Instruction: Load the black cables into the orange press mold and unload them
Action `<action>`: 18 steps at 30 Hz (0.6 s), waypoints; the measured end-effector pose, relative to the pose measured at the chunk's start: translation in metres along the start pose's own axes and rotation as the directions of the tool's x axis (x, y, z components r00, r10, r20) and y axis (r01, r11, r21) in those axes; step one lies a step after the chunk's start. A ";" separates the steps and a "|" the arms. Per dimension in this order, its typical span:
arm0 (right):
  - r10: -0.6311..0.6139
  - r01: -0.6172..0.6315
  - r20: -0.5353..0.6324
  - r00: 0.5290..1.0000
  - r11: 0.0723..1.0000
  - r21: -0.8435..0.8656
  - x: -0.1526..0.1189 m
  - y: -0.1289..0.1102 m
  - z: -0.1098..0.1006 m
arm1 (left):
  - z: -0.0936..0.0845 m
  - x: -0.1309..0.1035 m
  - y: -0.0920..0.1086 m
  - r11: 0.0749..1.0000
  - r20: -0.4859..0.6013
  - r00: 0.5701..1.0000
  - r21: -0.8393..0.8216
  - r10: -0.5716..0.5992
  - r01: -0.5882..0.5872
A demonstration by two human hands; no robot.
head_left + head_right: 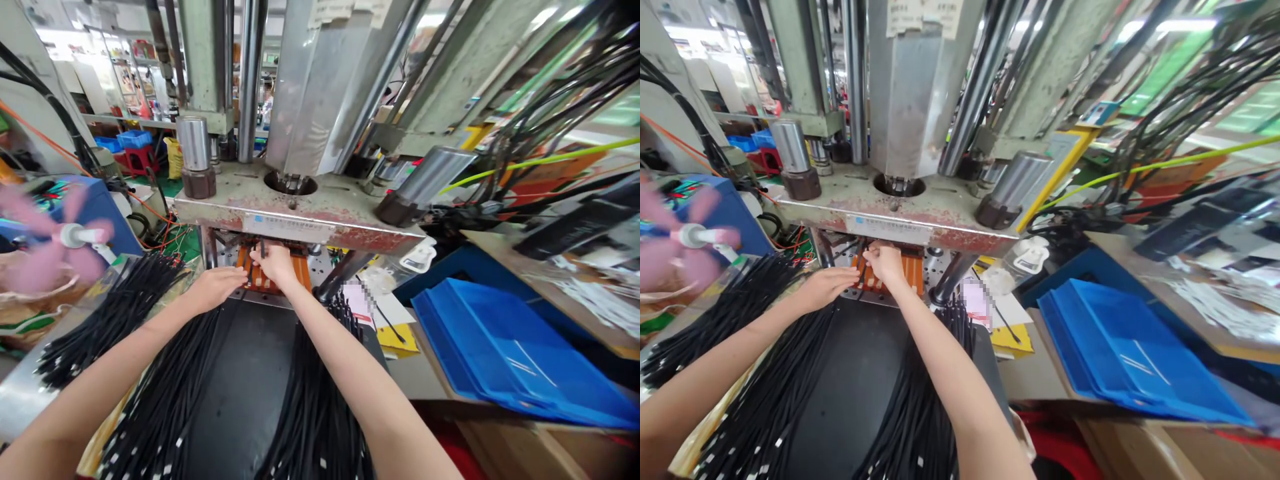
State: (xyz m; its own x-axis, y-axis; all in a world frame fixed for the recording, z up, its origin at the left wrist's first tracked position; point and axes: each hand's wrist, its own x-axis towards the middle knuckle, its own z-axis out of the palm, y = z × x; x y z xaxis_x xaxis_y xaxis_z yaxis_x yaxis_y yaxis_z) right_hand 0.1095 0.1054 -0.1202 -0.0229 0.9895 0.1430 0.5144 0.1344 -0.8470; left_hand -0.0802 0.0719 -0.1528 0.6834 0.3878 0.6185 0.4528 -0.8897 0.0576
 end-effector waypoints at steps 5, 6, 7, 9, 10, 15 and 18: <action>-0.113 0.112 -0.039 0.993 0.993 -0.043 -0.011 0.002 -0.001 | -0.006 -0.005 0.014 0.992 0.121 0.993 0.124 -0.009 -0.006; -0.140 0.138 -0.036 0.989 0.988 -0.064 -0.012 0.002 -0.001 | -0.010 -0.005 0.018 0.992 0.168 0.985 0.126 -0.024 0.003; -0.165 0.162 -0.026 0.986 0.982 -0.095 -0.011 0.002 0.000 | -0.015 -0.003 0.021 0.993 0.224 0.974 0.120 -0.041 0.014; -0.184 0.177 -0.013 0.983 0.963 -0.201 -0.004 0.003 0.000 | -0.023 0.003 0.022 0.992 0.345 0.935 0.113 -0.084 0.048; -0.174 0.163 -0.018 0.985 0.948 -0.272 0.002 0.003 0.000 | -0.026 0.008 0.021 0.991 0.393 0.913 0.118 -0.109 0.068; -0.082 -0.009 -0.152 0.985 0.856 -0.517 0.007 0.005 -0.005 | -0.014 0.052 -0.001 0.959 0.490 0.824 0.176 -0.283 0.224; -0.088 0.022 -0.092 0.992 0.828 -0.560 -0.016 0.002 -0.007 | 0.008 0.083 -0.022 0.907 0.538 0.734 0.176 -0.415 0.383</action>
State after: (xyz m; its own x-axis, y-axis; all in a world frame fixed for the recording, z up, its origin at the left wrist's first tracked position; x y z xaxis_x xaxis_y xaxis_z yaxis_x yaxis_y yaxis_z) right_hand 0.1167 0.0892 -0.1204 0.0104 0.9646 0.2636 0.9057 0.1026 -0.4113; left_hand -0.0283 0.1254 -0.1093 0.6219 0.7830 0.0087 0.7733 -0.6159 0.1510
